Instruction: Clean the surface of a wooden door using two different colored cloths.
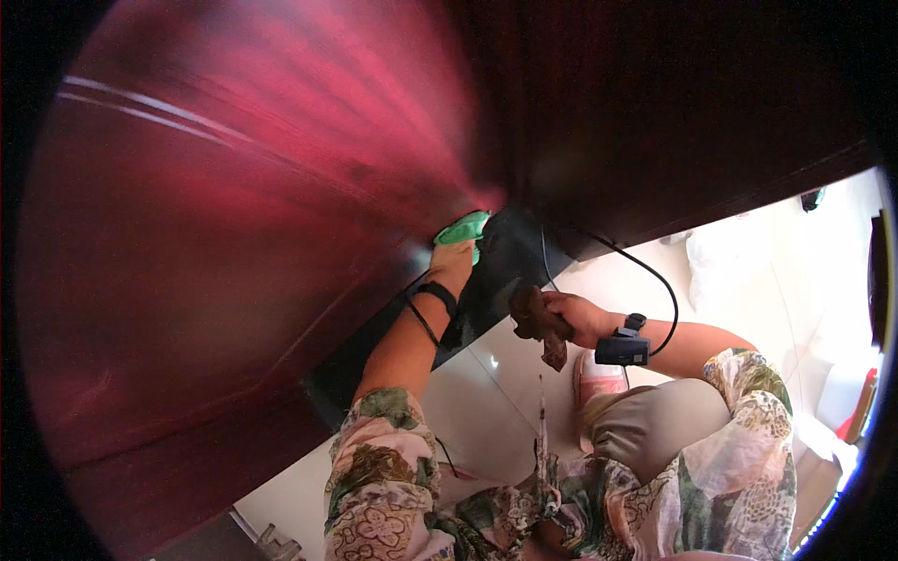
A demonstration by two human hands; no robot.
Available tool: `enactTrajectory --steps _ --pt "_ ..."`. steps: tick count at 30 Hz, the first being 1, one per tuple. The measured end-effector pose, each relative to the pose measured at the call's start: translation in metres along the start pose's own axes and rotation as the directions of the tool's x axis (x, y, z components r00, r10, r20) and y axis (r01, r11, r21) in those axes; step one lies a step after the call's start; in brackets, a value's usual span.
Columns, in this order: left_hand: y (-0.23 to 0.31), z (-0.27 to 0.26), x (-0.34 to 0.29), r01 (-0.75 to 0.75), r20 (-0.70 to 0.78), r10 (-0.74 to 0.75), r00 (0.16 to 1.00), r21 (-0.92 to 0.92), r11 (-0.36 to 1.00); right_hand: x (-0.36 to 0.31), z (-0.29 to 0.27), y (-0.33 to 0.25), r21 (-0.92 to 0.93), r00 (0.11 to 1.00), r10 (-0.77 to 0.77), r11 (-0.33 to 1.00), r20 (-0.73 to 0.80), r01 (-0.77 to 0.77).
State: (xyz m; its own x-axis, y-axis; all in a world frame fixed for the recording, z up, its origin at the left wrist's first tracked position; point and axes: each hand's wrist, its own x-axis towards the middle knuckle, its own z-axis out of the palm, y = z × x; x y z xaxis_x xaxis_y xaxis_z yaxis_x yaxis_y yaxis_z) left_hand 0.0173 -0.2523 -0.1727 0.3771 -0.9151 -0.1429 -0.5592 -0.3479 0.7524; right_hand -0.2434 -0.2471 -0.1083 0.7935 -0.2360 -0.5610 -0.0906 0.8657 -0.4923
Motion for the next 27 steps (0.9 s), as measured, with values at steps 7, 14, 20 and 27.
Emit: enactTrajectory --steps 7,14,20,27 --pt "-0.080 -0.078 -0.031 -0.100 0.071 0.076 0.995 0.421 0.902 0.012 0.004 0.003 0.005 0.992 -0.045 0.999 0.120 0.044" --pt "-0.039 -0.123 -0.056 -0.485 0.475 0.125 0.871 0.871 0.079 0.010 -0.004 0.008 0.065 0.997 -0.014 0.998 0.073 0.010" --pt "0.075 -0.140 -0.059 -0.530 0.409 0.581 0.704 0.847 0.045 0.018 -0.007 0.013 0.075 0.992 -0.038 0.997 0.122 0.029" --pt "0.102 -0.109 -0.043 -0.442 0.316 0.642 0.699 0.896 0.041 0.014 -0.007 0.014 0.076 0.994 -0.074 0.995 0.082 0.068"
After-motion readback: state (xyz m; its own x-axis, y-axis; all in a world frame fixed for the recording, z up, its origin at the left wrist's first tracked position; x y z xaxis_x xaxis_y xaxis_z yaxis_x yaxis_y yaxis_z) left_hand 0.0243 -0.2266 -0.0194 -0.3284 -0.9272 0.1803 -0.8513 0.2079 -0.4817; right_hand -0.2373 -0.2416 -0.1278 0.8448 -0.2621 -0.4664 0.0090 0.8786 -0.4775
